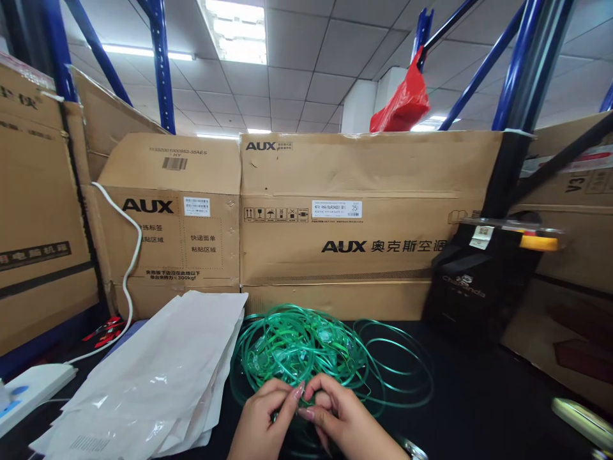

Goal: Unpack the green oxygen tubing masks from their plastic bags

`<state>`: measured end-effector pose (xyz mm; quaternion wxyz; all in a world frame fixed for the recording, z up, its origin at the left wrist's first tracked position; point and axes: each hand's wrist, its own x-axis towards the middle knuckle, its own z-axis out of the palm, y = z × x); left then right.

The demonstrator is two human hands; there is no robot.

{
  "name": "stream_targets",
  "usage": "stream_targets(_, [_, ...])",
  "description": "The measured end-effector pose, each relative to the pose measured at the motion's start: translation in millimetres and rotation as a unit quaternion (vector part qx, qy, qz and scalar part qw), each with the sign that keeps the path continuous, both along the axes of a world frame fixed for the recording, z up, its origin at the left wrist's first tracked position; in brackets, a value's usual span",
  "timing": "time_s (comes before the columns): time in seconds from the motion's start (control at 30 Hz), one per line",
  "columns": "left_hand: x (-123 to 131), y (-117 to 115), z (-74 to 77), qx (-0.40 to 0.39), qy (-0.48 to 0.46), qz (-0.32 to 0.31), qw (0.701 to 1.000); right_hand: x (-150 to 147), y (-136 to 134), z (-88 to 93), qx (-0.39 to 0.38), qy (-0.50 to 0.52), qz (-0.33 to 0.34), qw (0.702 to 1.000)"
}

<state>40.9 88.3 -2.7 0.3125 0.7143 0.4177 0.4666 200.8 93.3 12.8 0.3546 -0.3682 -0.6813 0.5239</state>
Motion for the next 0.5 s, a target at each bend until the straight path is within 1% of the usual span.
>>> stream_targets(0.13, [2,-1,-3.6,0.039,0.035,0.045,0.998,6,-4,13.3,0.042,-0.080,-0.007,0.996])
stream_targets(0.17, [3,-1,-4.7,0.047,0.044,0.047,0.997,7,-5,16.4,0.056,-0.097,-0.005,0.994])
stream_targets(0.27, [5,-1,-8.0,0.069,0.059,0.024,0.996,9,-6,21.9,0.080,-0.114,0.009,0.990])
stream_targets(0.33, [5,0,-9.4,0.072,0.065,0.011,0.995,9,-6,22.4,0.085,-0.115,0.002,0.990])
stream_targets(0.4, [5,2,-9.2,0.064,0.067,0.006,0.996,9,-5,22.0,0.102,-0.125,-0.003,0.987])
stream_targets(0.5, [4,3,-6.2,0.041,0.069,-0.008,0.997,8,-5,22.6,0.150,-0.153,0.017,0.977])
